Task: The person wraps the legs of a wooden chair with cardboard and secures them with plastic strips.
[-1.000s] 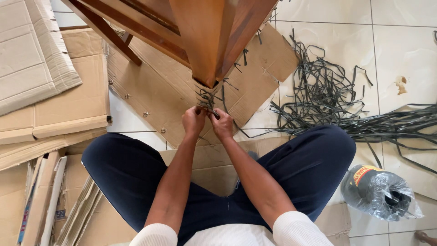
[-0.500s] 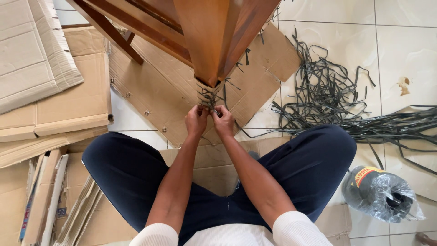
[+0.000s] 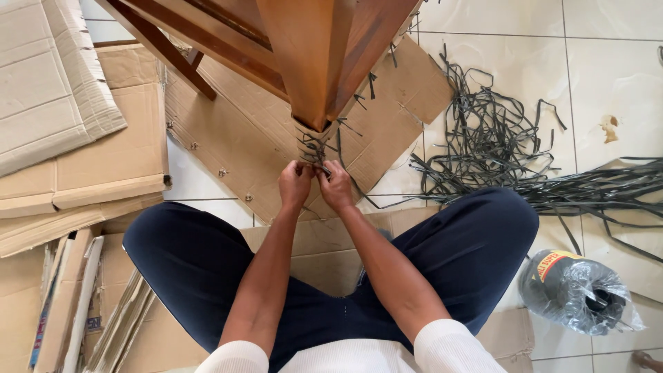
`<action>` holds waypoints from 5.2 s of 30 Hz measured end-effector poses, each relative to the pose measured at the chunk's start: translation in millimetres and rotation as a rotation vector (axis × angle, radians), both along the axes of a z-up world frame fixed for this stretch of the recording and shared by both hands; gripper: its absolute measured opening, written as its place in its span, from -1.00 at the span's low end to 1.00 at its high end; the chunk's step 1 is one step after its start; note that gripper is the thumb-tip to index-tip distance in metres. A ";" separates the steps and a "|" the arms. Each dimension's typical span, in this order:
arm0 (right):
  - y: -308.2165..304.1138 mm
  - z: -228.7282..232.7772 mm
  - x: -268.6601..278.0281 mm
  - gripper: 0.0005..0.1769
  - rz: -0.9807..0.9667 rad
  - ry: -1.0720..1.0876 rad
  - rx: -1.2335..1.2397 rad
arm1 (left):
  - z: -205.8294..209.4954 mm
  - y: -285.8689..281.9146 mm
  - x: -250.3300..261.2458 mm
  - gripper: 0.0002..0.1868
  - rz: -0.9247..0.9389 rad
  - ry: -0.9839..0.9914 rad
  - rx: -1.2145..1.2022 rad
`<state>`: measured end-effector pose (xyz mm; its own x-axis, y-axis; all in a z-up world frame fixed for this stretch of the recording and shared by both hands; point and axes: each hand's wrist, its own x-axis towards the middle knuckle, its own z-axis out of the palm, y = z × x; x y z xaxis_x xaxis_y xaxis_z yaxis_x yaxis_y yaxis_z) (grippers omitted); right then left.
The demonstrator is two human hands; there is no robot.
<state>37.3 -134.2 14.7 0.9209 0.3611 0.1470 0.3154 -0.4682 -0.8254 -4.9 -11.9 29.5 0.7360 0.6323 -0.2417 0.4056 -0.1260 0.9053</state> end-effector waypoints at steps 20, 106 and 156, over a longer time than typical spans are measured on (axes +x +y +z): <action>3.6 -1.2 -3.0 -0.78 -0.105 0.412 0.211 | -90.8 4.0 -1.0 -0.76 0.206 -0.127 -0.603; -121.7 -31.2 6.8 -0.79 -0.225 0.292 -0.221 | -147.4 -44.7 27.9 -0.76 0.154 0.301 0.065; -135.8 -58.3 41.1 -0.76 0.184 0.597 0.090 | -80.6 -91.0 20.3 -0.65 -0.310 0.154 0.051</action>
<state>78.4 -270.0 -43.7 0.7779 0.5313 -0.3356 -0.1429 -0.3704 -0.9178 15.4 -102.9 -51.1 0.8522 0.3988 -0.3388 0.4725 -0.3082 0.8257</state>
